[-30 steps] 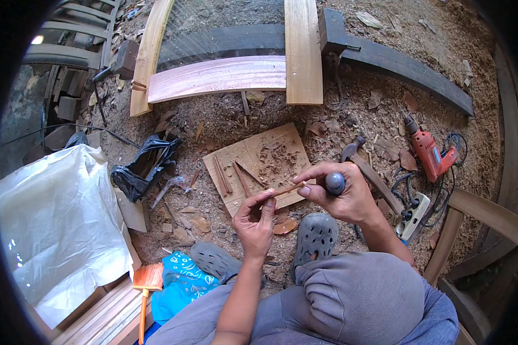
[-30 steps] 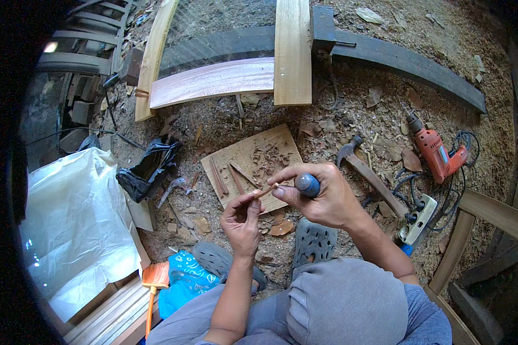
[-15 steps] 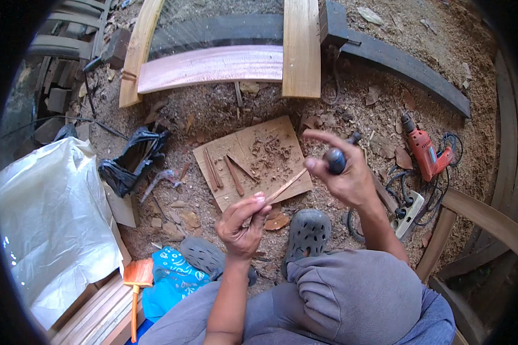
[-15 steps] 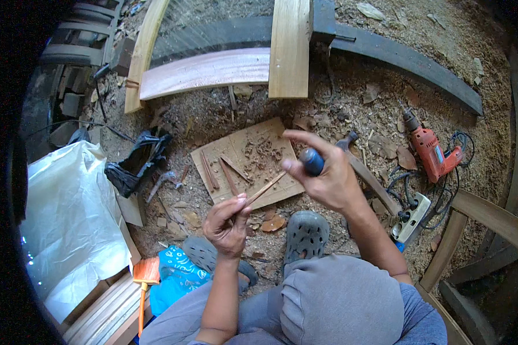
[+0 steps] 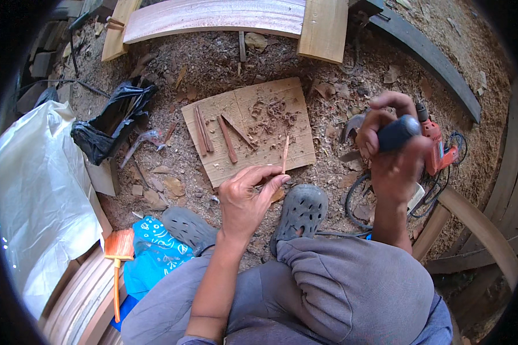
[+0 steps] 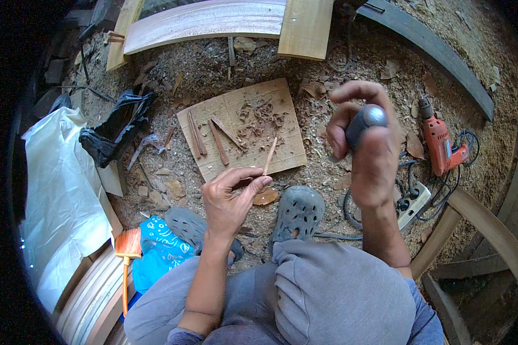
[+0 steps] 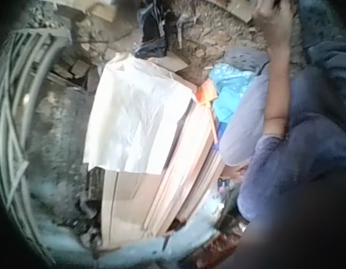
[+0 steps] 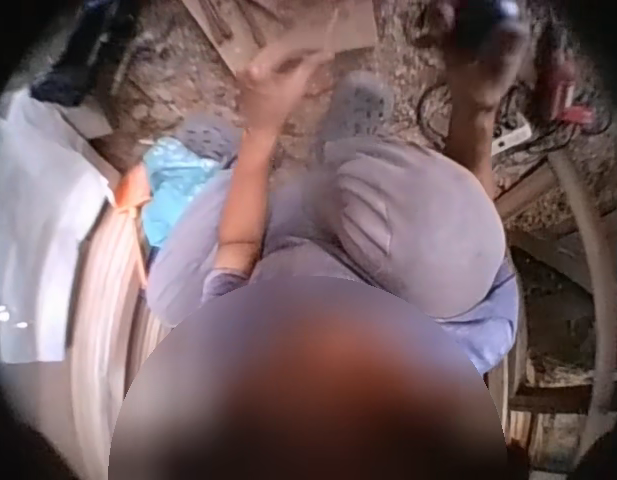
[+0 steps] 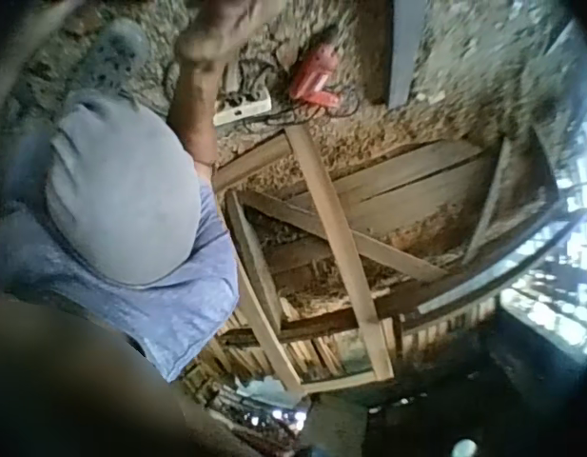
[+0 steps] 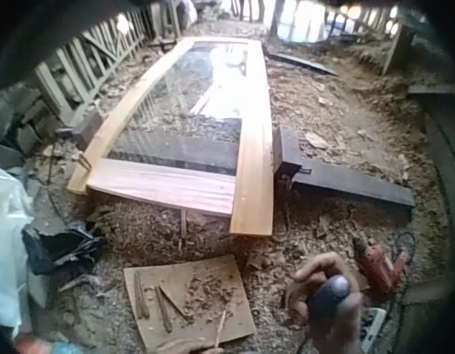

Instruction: The recorder uses a hand chisel to shave and shape a small piece of wood on a cardboard surface in a workshop.

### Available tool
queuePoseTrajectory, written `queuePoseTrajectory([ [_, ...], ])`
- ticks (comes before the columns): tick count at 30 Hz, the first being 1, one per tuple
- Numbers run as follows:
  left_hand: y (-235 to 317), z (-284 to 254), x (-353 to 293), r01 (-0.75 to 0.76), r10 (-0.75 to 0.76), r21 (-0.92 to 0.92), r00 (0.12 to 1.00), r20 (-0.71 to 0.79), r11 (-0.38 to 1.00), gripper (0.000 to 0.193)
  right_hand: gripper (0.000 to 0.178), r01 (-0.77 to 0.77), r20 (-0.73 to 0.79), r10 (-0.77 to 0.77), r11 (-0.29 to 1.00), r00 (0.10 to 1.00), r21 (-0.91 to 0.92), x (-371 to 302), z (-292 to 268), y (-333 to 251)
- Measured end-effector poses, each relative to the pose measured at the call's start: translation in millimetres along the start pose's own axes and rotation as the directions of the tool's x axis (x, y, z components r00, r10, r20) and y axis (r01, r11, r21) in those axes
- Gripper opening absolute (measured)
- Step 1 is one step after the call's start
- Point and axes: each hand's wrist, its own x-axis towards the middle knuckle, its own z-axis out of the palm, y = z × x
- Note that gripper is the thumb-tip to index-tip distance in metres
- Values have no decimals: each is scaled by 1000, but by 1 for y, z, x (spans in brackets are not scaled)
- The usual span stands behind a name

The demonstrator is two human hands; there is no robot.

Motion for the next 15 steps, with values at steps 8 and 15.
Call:
queuePoseTrajectory([
  [8, -1, 19, -2, 18, -19, -198, 1000, -6, 980, 16, 65, 182, 94, -205, 962, 974, 204, -1, 23, -13],
  [15, 3, 24, -1, -35, 24, -165, 997, -68, 986, 10, 57, 283, 177, -354, 900, 918, 332, -2, 55, -11],
])
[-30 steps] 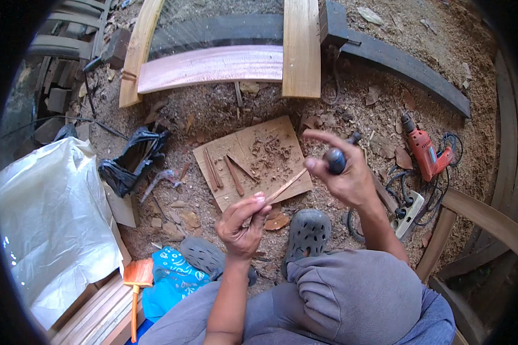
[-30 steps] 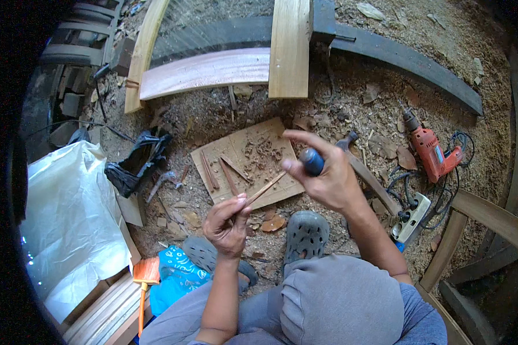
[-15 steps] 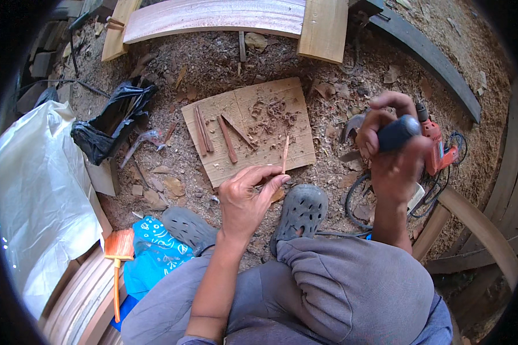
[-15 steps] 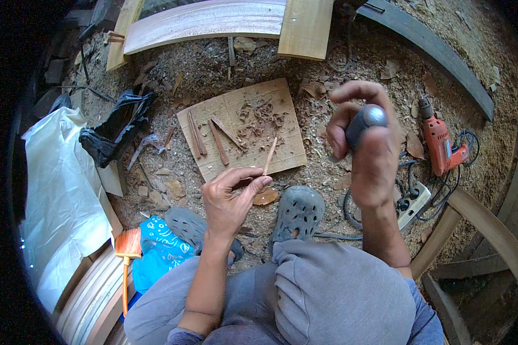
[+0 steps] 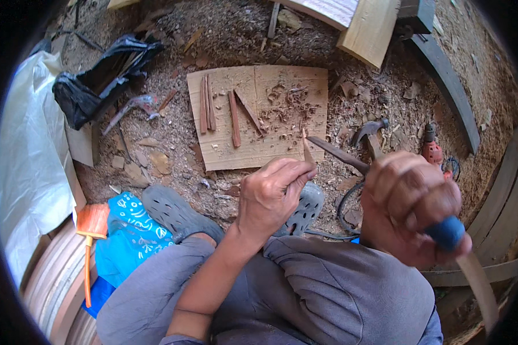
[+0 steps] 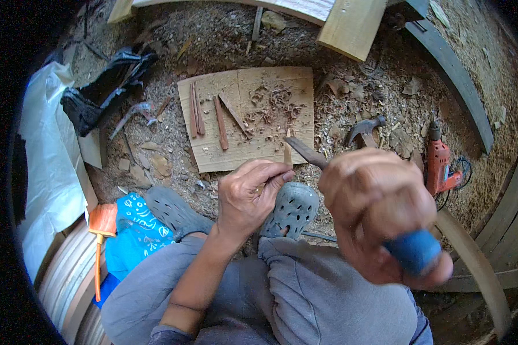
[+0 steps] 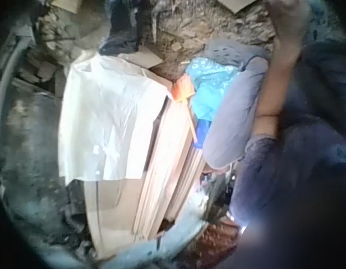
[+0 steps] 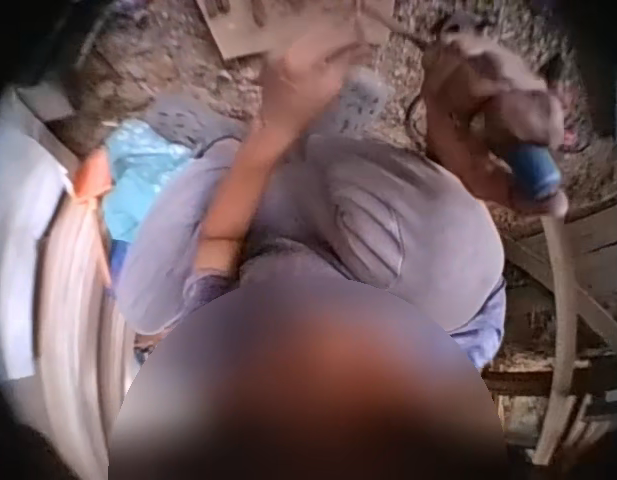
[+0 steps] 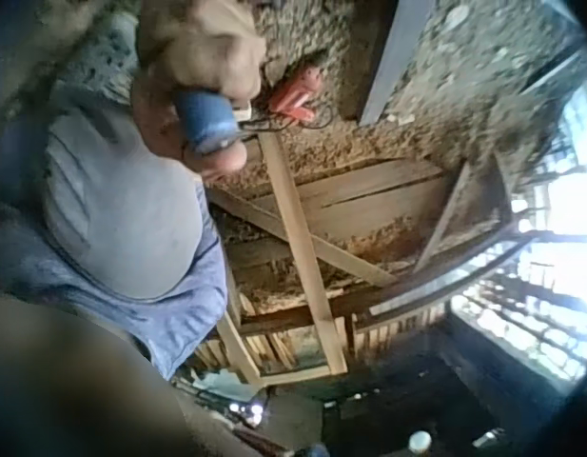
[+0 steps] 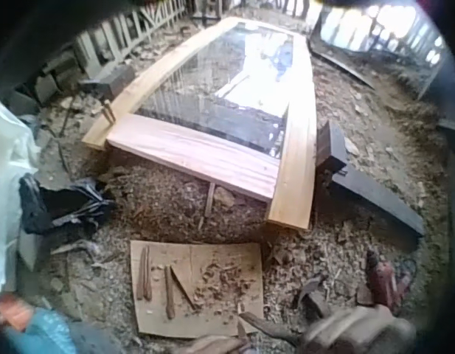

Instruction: The recorder uses a hand chisel to shave and shape a small piece of wood on a cardboard surface in a workshop.

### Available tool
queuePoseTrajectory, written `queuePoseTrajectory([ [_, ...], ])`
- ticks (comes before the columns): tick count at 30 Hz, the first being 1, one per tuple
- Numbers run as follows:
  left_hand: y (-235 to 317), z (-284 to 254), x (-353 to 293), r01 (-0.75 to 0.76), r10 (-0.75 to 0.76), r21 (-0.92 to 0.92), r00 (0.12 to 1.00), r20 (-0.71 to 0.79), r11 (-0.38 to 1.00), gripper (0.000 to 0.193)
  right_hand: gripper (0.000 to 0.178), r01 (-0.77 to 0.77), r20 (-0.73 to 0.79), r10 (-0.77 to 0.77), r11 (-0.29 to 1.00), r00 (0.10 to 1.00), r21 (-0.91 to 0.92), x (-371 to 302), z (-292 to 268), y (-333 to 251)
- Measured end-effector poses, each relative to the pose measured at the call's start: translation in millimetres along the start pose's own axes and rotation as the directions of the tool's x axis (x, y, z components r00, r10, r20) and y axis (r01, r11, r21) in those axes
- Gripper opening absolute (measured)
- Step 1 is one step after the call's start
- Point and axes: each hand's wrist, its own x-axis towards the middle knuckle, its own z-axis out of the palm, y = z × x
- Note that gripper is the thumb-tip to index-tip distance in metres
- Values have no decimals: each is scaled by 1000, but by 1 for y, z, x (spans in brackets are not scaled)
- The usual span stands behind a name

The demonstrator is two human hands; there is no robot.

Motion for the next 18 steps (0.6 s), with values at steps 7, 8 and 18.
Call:
queuePoseTrajectory([
  [7, -8, 9, -4, -145, 147, 110, 989, -12, 983, 13, 58, -99, 32, 106, 979, 994, -177, -13, 6, 35],
  [8, -7, 5, -4, -168, 171, 115, 985, -21, 979, 13, 58, -105, 43, 113, 981, 993, -165, -8, 8, 28],
  [18, -7, 14, -5, -167, 168, 63, 986, -21, 984, 19, 57, -36, 143, 41, 999, 989, -40, 6, 10, 10],
])
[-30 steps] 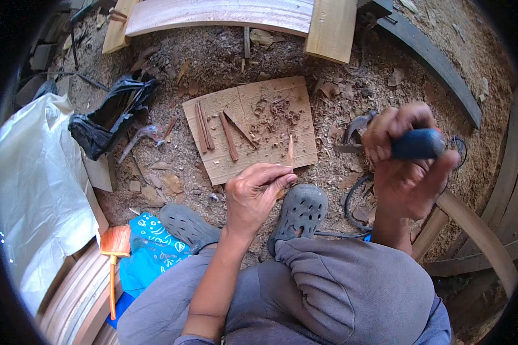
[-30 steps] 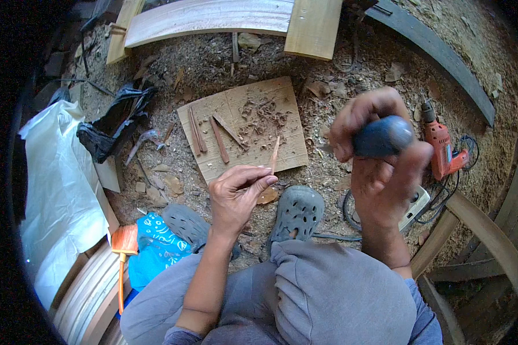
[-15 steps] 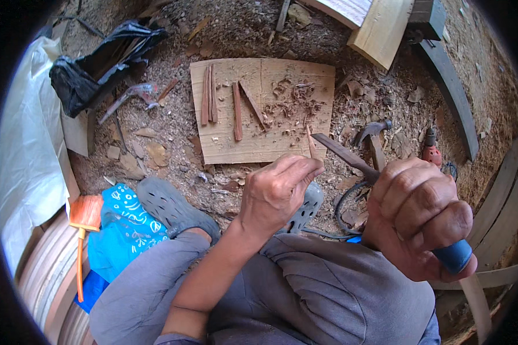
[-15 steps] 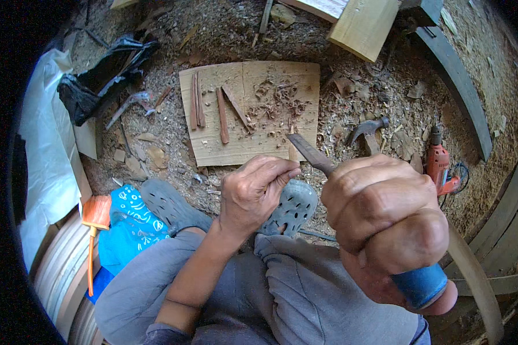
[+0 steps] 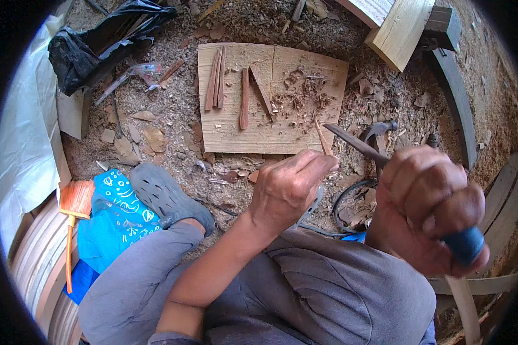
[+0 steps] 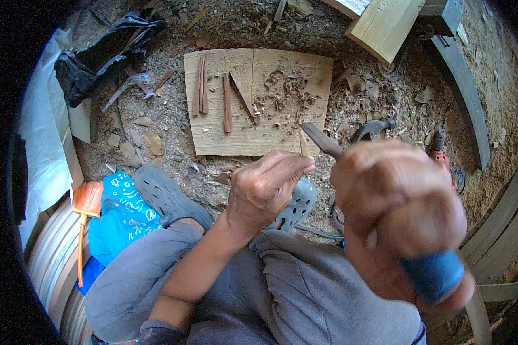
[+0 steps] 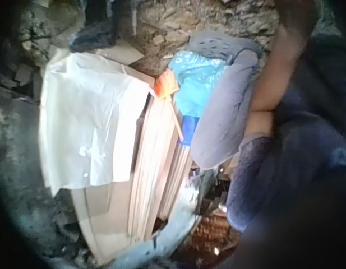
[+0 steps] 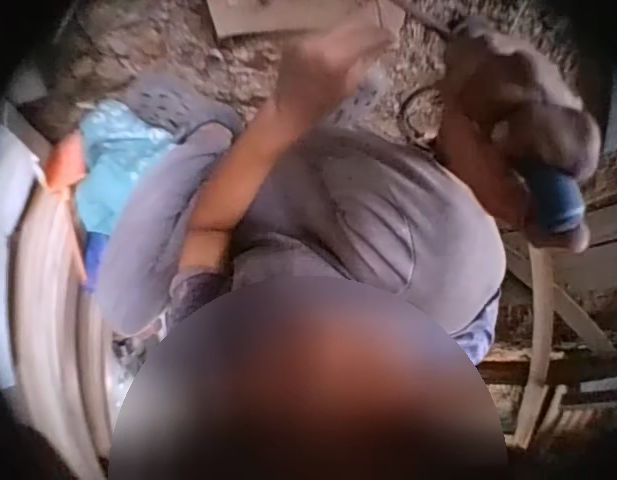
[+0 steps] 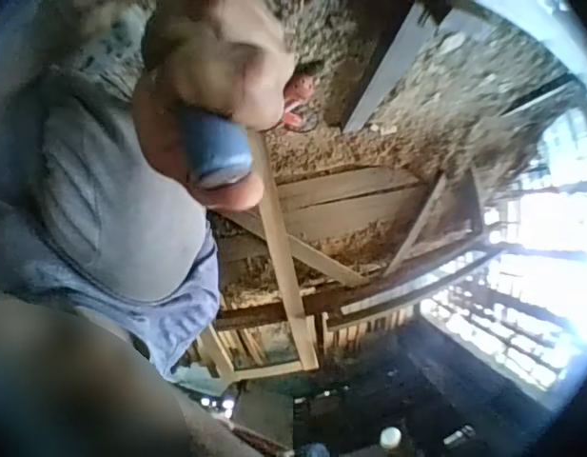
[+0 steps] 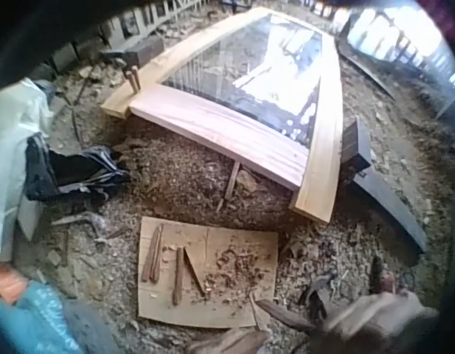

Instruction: The recorder uses a hand chisel to shave and shape a small piece of wood on a cardboard surface in a workshop.

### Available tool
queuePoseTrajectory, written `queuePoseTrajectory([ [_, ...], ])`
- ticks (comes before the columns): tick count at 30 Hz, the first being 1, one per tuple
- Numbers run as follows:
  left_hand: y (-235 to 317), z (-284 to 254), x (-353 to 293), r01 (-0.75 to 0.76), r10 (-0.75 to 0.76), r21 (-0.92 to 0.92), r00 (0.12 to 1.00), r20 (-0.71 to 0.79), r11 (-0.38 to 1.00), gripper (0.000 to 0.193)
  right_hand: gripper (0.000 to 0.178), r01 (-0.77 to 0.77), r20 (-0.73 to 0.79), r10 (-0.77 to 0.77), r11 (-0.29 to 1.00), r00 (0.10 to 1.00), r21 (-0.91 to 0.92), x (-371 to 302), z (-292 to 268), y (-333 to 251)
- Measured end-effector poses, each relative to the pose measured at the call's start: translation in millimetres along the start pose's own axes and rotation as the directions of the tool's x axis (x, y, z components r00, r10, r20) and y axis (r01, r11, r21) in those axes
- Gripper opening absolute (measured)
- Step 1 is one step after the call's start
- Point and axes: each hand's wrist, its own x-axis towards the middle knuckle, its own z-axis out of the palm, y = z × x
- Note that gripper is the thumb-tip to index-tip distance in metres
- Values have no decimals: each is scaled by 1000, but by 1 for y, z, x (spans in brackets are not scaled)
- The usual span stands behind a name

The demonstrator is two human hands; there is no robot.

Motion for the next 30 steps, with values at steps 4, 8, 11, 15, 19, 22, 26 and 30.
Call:
queuePoseTrajectory([
  [4, -1, -2, 0, 5, -4, 54, 1000, -23, 999, 14, 59, 79, 10, -79, 997, 997, 7, -13, -2, 14],
  [8, 3, -1, -3, 11, -8, 48, 998, -55, 999, 13, 64, 86, 96, -95, 992, 991, 93, -11, 2, 5],
  [11, -2, 2, 1, -29, 30, 50, 999, -24, 998, 9, 61, -4, 12, 6, 988, 1000, -155, -17, -4, 32],
  [15, -5, 2, 1, -33, 35, 32, 996, -76, 999, 11, 61, -52, 75, 50, 998, 996, 25, -9, -5, 9],
  [19, -4, 6, -4, -45, 47, 32, 997, -67, 998, 16, 61, -91, 32, 90, 995, 995, 44, -6, -1, 17],
  [22, -6, 2, -9, -25, 25, 7, 999, -40, 1000, 17, 61, -78, 19, 76, 986, 997, 145, -12, -1, 20],
  [26, -5, 8, -7, -37, 39, 26, 998, -57, 999, 18, 60, -60, -22, 59, 997, 998, -53, -14, 1, 25],
  [30, -2, 2, -4, 21, -21, -17, 1000, 23, 1000, 19, 67, -51, 66, 60, 990, 996, -130, -18, -5, 33],
])
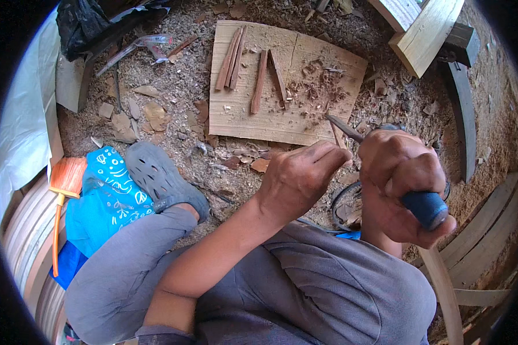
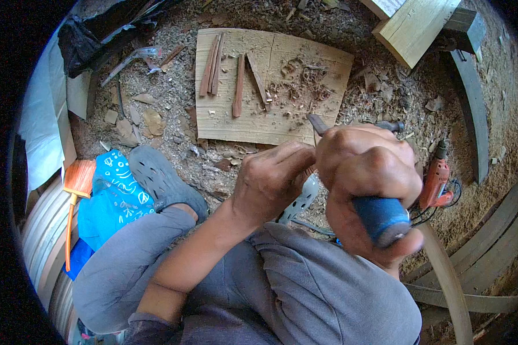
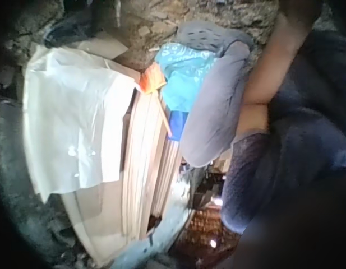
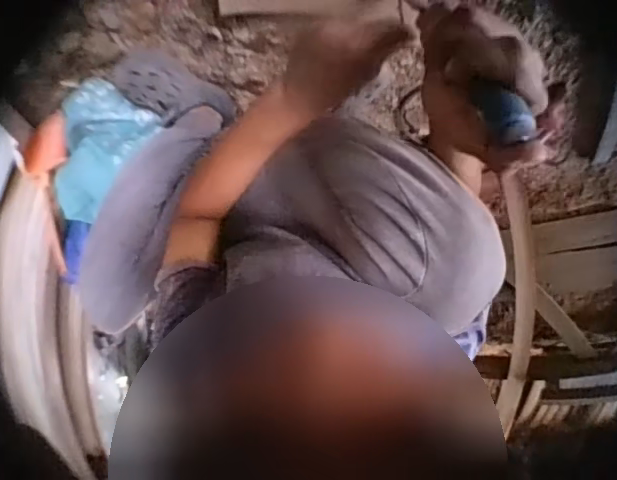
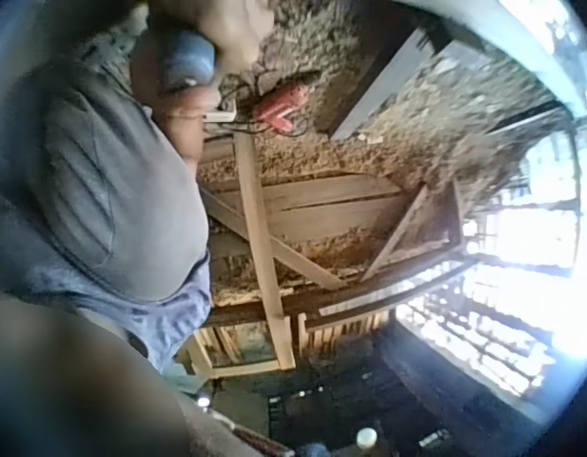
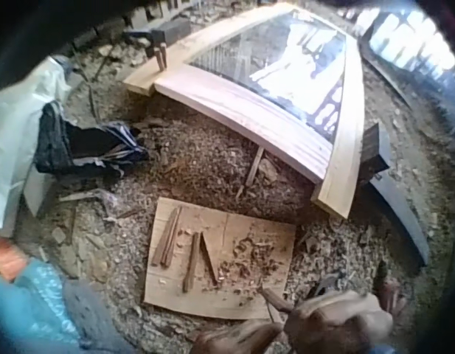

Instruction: The recorder uses a hand chisel to shave and shape a small piece of wood on a cardboard surface in a workshop.

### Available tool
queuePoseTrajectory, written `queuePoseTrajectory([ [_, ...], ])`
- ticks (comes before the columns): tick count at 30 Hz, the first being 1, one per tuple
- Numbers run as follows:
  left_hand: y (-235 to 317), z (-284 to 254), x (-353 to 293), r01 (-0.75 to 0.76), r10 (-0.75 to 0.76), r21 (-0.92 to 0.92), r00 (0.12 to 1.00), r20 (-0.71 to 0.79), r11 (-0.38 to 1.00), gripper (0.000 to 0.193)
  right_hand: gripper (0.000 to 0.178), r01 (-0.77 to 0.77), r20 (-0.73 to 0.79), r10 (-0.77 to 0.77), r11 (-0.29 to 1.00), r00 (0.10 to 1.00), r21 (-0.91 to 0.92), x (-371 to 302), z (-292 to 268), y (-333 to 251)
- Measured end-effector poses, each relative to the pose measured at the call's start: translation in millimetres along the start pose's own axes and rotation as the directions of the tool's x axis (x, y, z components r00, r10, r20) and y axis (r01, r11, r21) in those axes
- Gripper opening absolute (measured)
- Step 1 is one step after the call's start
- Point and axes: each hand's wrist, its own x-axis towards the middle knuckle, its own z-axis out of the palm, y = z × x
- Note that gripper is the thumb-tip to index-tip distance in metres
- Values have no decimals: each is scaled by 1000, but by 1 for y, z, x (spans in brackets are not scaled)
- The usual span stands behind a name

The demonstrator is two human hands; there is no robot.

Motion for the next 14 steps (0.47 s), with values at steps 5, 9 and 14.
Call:
queuePoseTrajectory([
  [5, -6, 4, -4, -22, 21, -7, 998, -53, 1000, 21, 69, 71, 86, -86, 984, 993, 162, 8, -2, -19],
  [9, -4, 7, -5, -52, 55, 36, 994, -96, 998, 16, 66, -6, 1, 6, 996, 1000, 85, 3, 7, -3],
  [14, -5, 3, -4, -44, 46, 41, 997, -68, 998, 13, 70, -36, 60, 34, 999, 998, 34, -2, 1, -3],
])
